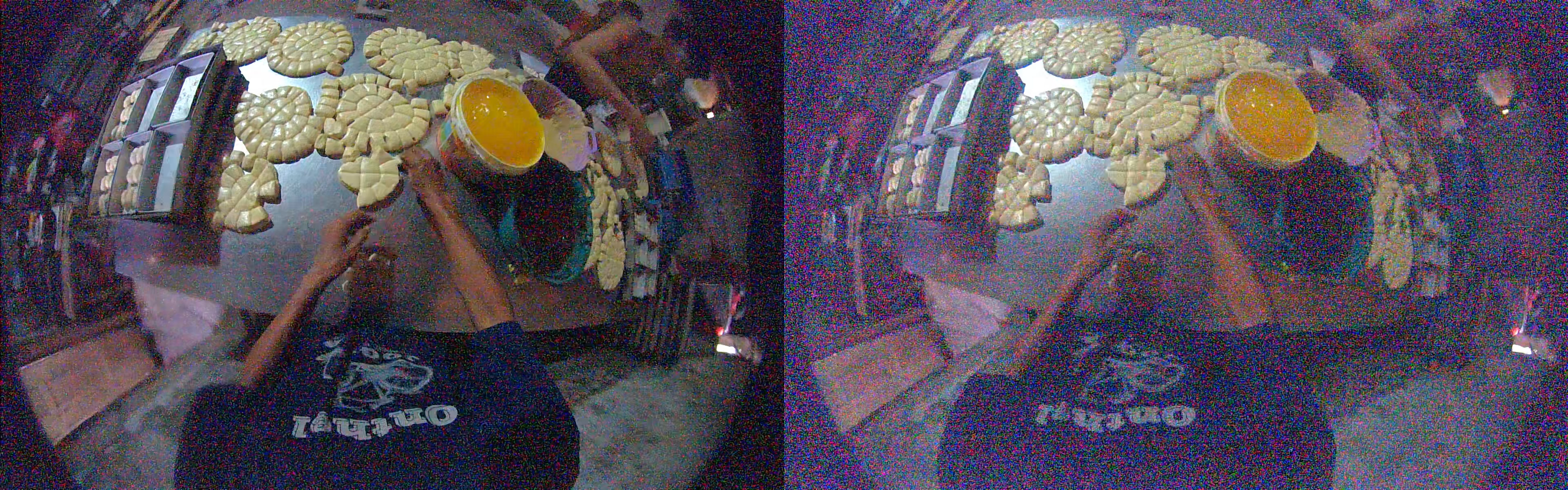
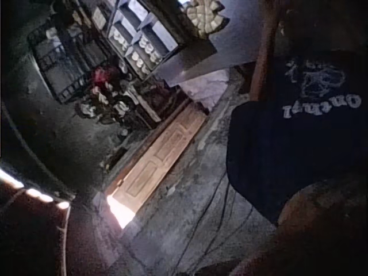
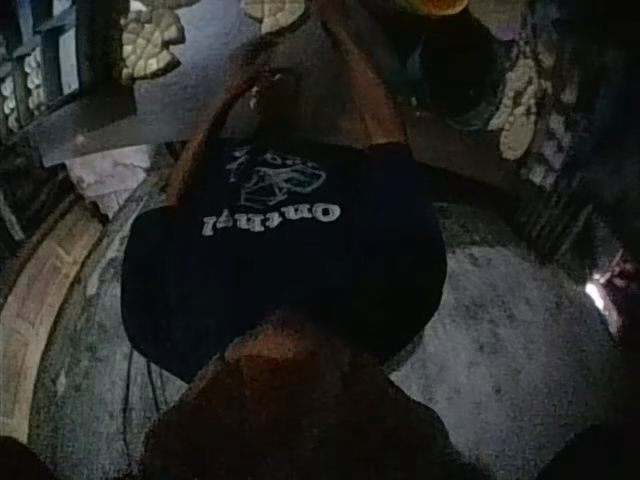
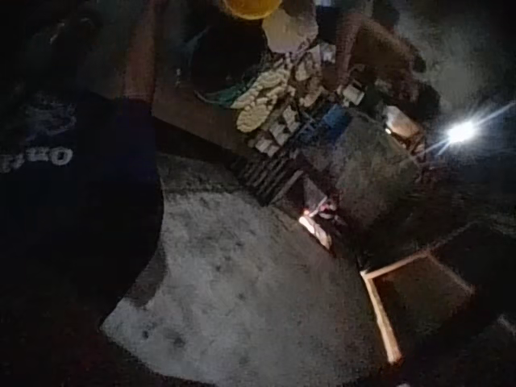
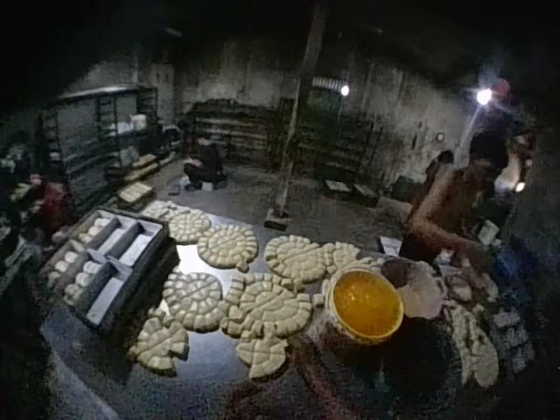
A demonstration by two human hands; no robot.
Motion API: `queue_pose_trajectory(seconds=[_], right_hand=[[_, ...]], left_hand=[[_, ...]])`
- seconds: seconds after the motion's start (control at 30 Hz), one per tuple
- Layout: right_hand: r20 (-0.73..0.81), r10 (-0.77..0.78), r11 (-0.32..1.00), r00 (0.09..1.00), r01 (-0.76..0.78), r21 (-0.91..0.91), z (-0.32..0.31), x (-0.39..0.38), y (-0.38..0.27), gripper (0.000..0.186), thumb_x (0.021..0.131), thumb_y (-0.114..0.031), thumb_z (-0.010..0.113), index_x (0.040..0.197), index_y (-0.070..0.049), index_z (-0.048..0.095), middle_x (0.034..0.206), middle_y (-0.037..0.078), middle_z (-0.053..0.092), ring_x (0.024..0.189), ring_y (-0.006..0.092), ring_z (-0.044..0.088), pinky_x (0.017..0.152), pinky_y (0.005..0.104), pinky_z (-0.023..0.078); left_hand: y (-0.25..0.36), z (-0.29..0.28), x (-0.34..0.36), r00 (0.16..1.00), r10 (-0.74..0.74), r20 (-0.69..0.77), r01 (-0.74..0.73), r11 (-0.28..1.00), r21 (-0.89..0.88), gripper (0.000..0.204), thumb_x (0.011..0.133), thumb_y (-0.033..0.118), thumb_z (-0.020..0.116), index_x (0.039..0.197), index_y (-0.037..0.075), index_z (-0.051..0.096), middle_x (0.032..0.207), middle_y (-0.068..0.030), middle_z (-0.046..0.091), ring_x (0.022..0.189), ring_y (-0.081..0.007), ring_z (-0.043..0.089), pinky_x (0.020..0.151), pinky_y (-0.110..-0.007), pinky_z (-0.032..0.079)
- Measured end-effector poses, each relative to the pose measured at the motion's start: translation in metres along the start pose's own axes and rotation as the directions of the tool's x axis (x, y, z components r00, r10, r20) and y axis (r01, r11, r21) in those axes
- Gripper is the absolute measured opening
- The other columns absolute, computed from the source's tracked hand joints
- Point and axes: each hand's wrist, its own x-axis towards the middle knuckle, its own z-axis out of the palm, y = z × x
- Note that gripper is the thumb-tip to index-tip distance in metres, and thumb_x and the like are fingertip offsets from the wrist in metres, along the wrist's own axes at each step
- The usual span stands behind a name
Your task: The person fills pieces of dough with a dark paste, shapes them into rolls by hand, and places the finished rolls into metal baking tins.
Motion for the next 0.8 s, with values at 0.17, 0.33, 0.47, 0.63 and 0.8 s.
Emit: queue_pose_trajectory(seconds=[0.17,0.33,0.47,0.63,0.8], right_hand=[[0.186,0.285,0.595,0.940,-0.325,0.735,-0.046,-0.077,0.021,0.027,0.088,-0.010,0.069,0.114,-0.005,0.066,0.107,0.008,0.067,0.098,0.0233,0.064,0.082,0.0368,0.051],[0.516,0.452,-0.045,0.727,-0.559,0.828,-0.126,-0.176,-0.016,0.027,0.090,-0.009,0.069,0.116,-0.001,0.063,0.120,0.007,0.065,0.109,0.0204,0.061,0.093,0.0321,0.050],[0.268,0.456,0.036,0.849,-0.319,0.947,-0.167,-0.186,-0.106,0.029,0.090,-0.006,0.067,0.118,0.002,0.064,0.118,0.008,0.067,0.111,0.0206,0.062,0.095,0.0323,0.050],[0.184,0.430,-0.037,0.884,-0.186,0.982,-0.192,-0.216,-0.145,0.030,0.090,-0.004,0.066,0.119,0.001,0.064,0.113,0.009,0.069,0.107,0.0213,0.064,0.093,0.0329,0.051],[0.267,0.305,0.180,0.914,-0.330,0.926,-0.214,-0.238,-0.125,0.032,0.089,-0.003,0.066,0.120,-0.001,0.065,0.110,0.009,0.070,0.105,0.0218,0.065,0.091,0.0333,0.052]], left_hand=[[-0.006,-0.039,-0.027,0.980,-0.126,-0.151,0.121,0.992,-0.045,0.023,0.096,0.017,0.061,0.112,0.001,0.065,0.109,-0.0116,0.069,0.102,-0.0218,0.064,0.093,-0.037,0.050],[0.066,-0.024,-0.018,0.955,-0.131,-0.267,0.134,0.991,-0.005,0.024,0.097,0.021,0.061,0.110,0.002,0.065,0.107,-0.0108,0.069,0.100,-0.0200,0.063,0.090,-0.035,0.049],[0.143,0.026,-0.022,0.963,-0.155,-0.219,0.190,0.971,0.148,0.023,0.096,0.020,0.060,0.112,0.003,0.064,0.117,-0.0136,0.066,0.103,-0.0276,0.064,0.092,-0.037,0.048],[0.149,0.110,-0.033,0.633,0.773,0.038,-0.730,0.580,0.361,0.033,0.082,0.032,0.074,0.103,0.007,0.068,0.115,-0.0124,0.067,0.104,-0.0316,0.066,0.093,-0.045,0.051],[0.143,0.139,-0.047,0.538,0.819,0.201,-0.839,0.497,0.222,0.035,0.076,0.040,0.079,0.086,0.007,0.070,0.100,-0.0107,0.070,0.102,-0.0310,0.066,0.090,-0.042,0.052]])
